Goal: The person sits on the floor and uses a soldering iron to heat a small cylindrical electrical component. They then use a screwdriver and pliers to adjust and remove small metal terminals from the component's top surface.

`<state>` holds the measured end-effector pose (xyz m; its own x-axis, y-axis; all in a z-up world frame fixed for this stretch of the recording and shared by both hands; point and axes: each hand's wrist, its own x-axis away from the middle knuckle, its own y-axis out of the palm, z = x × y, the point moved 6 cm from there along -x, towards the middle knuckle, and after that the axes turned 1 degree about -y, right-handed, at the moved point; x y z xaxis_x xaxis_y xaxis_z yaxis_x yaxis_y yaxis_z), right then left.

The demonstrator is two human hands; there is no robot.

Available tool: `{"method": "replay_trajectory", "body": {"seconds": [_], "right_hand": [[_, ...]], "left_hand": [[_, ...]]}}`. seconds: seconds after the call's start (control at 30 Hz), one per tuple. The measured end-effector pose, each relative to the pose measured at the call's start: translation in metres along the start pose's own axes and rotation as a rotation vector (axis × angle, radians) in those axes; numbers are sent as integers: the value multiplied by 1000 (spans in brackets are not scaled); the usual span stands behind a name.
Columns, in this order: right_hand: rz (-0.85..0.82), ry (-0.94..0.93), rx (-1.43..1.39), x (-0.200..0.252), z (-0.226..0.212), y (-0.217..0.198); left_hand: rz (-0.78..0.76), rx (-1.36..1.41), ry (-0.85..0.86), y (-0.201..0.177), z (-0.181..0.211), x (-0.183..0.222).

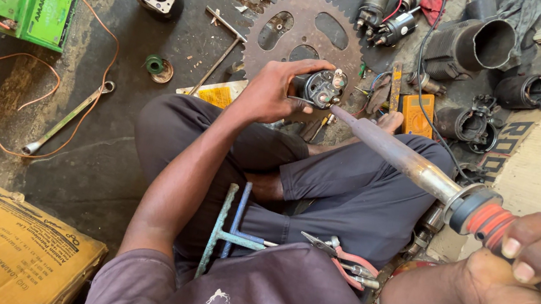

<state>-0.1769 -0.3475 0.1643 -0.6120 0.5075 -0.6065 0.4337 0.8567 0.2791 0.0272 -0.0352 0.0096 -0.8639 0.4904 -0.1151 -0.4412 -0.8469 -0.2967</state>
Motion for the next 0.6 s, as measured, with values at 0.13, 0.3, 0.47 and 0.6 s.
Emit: {"method": "replay_trajectory", "body": {"seconds": [0.13, 0.3, 0.47, 0.6], "right_hand": [[1, 8, 58, -1, -1, 8], [-40, -15, 110, -7, -4, 27], [-159, -113, 143, -12, -8, 47], [-268, -55, -46, -21, 1, 40]], "left_hand": [[-6, 21, -30, 1, -1, 0], [0, 7, -6, 0, -1, -1], [-4, 24, -11, 0, -1, -1], [1, 9, 0, 0, -2, -1]]}}
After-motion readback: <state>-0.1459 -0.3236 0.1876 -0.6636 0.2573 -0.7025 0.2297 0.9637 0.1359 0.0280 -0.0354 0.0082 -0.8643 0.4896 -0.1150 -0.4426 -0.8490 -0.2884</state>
